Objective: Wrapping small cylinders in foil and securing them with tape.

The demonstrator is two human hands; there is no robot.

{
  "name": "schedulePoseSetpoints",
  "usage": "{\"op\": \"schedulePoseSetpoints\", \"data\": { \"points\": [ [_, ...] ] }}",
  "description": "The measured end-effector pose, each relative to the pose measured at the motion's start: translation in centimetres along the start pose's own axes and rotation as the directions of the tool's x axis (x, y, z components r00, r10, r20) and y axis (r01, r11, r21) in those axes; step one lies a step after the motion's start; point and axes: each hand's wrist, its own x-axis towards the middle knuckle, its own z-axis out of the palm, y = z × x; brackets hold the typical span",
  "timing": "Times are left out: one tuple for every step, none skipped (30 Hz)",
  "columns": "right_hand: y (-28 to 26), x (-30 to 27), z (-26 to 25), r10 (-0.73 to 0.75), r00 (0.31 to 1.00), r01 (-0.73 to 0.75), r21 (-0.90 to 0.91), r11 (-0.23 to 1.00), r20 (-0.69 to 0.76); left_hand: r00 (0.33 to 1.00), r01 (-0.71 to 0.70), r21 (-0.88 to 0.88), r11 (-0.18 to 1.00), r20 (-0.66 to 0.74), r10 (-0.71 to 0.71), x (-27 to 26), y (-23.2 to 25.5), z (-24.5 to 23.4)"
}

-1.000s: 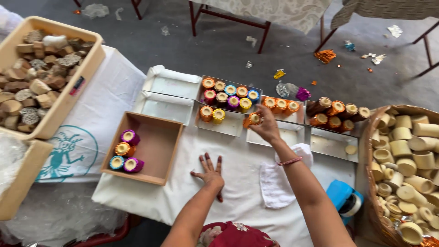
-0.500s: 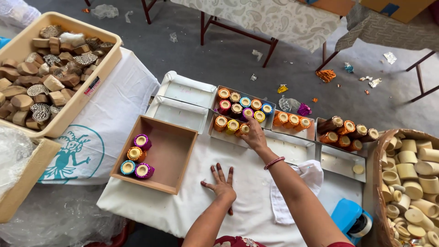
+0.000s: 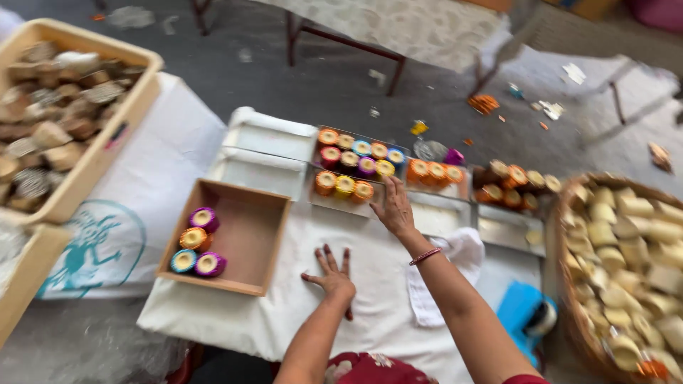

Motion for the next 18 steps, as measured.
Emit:
{"op": "schedulePoseSetpoints", "data": {
  "points": [
    [1.5, -1.2, -1.8, 0.036, 0.999, -0.037, -0.02, 0.999, -0.019, 0.999, -0.032, 0.033, 0.999, -0.004, 0.032, 0.0, -0.2, 0.0],
    [3.0, -2.5, -3.7, 0.009, 1.0, -0.011, -0.068, 0.998, -0.029, 1.0, -0.005, -0.003, 1.0, -0.015, 0.005, 0.0, -0.3, -0.1],
    [4.6, -4.0, -5.9, -0.012, 0.999, 0.008, -0.118, 0.993, -0.036, 1.0, 0.018, -0.036, 0.999, -0.023, -0.018, 0.0, 0.0, -0.3],
    [7.1, -5.4, -8.2, 0.028, 0.998, -0.036, -0.139, 0.99, -0.056, 1.0, -0.017, 0.001, 1.0, -0.026, 0.017, -0.8, 0.1, -0.4],
    [9.4, -6.6, -10.5, 0.063, 0.992, -0.084, -0.195, 0.977, -0.113, 0.999, -0.007, -0.021, 1.0, -0.041, 0.006, -1.3, -0.1, -0.6],
    [11.5, -8.1, -12.7, 0.094, 0.981, -0.135, -0.247, 0.96, -0.17, 0.998, 0.002, -0.044, 0.999, -0.055, -0.004, -1.7, -0.4, -0.8],
    [13.9, -9.7, -15.5, 0.12, 0.974, -0.168, -0.261, 0.951, -0.191, 0.998, -0.025, -0.015, 1.0, -0.062, 0.024, -1.9, -0.2, -0.9],
    [16.1, -11.3, -18.3, 0.196, 0.934, -0.277, -0.261, 0.925, -0.299, 0.999, -0.005, -0.04, 0.999, -0.055, 0.003, -2.0, -0.1, -1.0],
    [18.2, -12.9, -20.7, 0.258, 0.879, -0.375, -0.248, 0.893, -0.401, 0.999, 0.021, -0.07, 0.997, -0.046, -0.024, -2.0, -0.2, -1.1],
    [19.5, -14.8, -23.4, 0.272, 0.867, -0.399, -0.253, 0.881, -0.418, 0.999, 0.001, -0.048, 0.999, -0.052, -0.003, -2.0, 0.0, -1.2],
    [20.8, -16.4, -25.9, 0.372, 0.787, -0.516, -0.196, 0.834, -0.492, 0.999, 0.011, -0.066, 0.998, -0.041, -0.014, -2.1, 0.0, -1.3],
    [22.0, -18.1, -28.3, 0.462, 0.691, -0.62, -0.128, 0.774, -0.557, 0.999, 0.021, -0.083, 0.996, -0.029, -0.024, -2.2, 0.0, -1.4],
    [22.9, -19.6, -30.1, 0.466, 0.681, -0.629, -0.126, 0.767, -0.565, 0.999, 0.014, -0.072, 0.997, -0.033, -0.017, -1.5, 0.1, -1.0],
    [23.8, -21.2, -31.9, 0.552, 0.609, -0.724, -0.113, 0.681, -0.569, 0.999, 0.012, -0.093, 0.996, -0.033, -0.015, -0.7, 0.1, -0.7],
    [24.7, -22.4, -33.6, 0.627, 0.532, -0.801, -0.099, 0.59, -0.569, 0.999, 0.014, -0.121, 0.993, -0.035, -0.018, -0.1, -0.1, -0.4],
    [26.0, -24.0, -34.2, 0.627, 0.526, -0.803, -0.095, 0.588, -0.574, 0.999, 0.011, -0.116, 0.993, -0.04, -0.015, -0.5, -0.2, -0.4],
    [27.5, -25.2, -34.9, 0.668, 0.526, -0.839, -0.188, 0.511, -0.526, 0.998, 0.004, -0.127, 0.992, -0.064, -0.012, -0.9, -0.4, -0.4],
    [28.9, -26.4, -35.4, 0.71, 0.516, -0.857, -0.283, 0.431, -0.479, 0.996, -0.004, -0.138, 0.99, -0.088, -0.008, -1.3, -0.6, -0.4]
  ]
}}
